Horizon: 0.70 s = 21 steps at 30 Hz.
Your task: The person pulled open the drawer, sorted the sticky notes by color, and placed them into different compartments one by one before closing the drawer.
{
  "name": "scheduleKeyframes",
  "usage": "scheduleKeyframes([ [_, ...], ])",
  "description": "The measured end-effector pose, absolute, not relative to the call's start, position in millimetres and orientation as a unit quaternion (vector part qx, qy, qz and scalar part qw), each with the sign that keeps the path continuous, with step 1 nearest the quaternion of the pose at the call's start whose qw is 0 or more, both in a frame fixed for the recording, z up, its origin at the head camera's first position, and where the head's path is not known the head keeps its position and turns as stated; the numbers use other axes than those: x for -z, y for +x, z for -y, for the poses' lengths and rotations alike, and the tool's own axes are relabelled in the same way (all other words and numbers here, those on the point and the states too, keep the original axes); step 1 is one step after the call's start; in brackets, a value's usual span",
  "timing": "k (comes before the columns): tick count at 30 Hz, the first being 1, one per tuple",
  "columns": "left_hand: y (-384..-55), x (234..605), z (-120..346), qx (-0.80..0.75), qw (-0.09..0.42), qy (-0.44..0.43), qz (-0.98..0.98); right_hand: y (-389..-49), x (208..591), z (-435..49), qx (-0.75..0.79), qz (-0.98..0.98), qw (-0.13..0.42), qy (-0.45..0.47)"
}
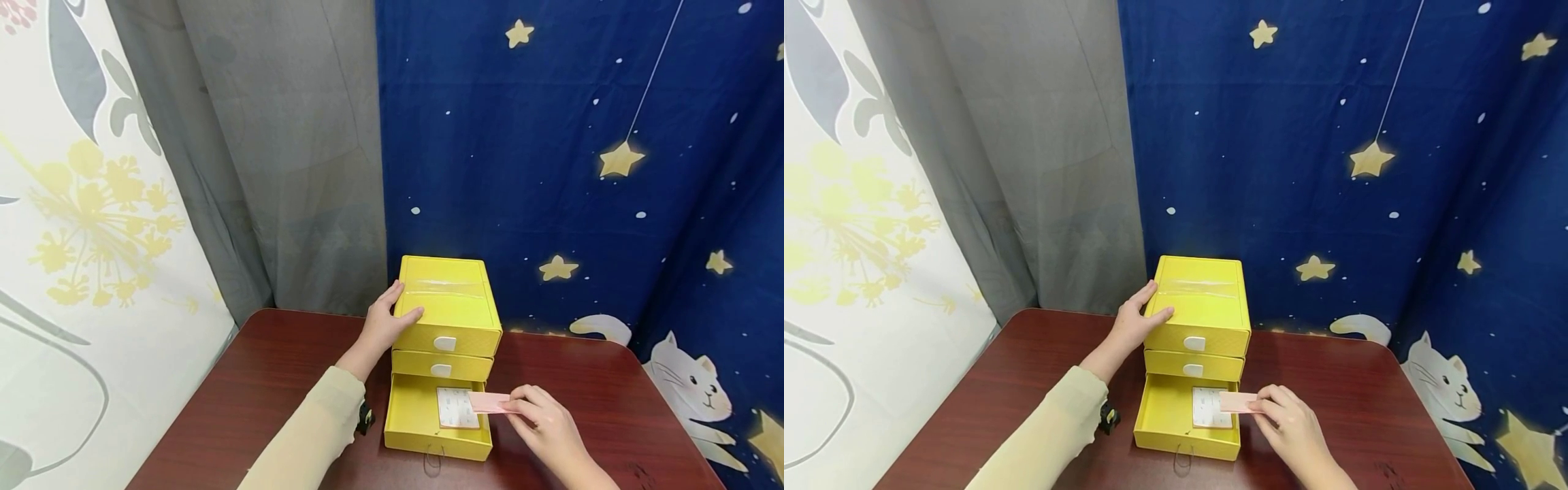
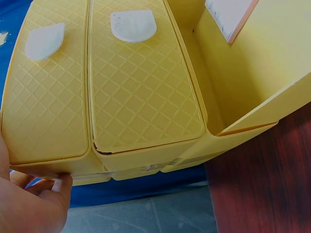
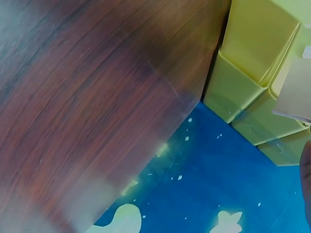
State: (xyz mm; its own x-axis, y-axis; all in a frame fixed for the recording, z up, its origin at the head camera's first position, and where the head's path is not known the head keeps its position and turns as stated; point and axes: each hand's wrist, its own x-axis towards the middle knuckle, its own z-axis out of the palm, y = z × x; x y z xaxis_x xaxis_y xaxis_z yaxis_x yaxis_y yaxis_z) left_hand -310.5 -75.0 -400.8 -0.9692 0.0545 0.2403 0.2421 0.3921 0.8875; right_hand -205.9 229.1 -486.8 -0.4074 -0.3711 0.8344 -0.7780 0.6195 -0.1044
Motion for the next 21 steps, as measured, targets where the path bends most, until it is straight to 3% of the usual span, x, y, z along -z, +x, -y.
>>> scheduleKeyframes([
  [21, -311, 402, 75, 0.543, 0.086, -0.086, 0.831, -210, 490, -198, -0.246, 0.789, 0.386, 0.409],
])
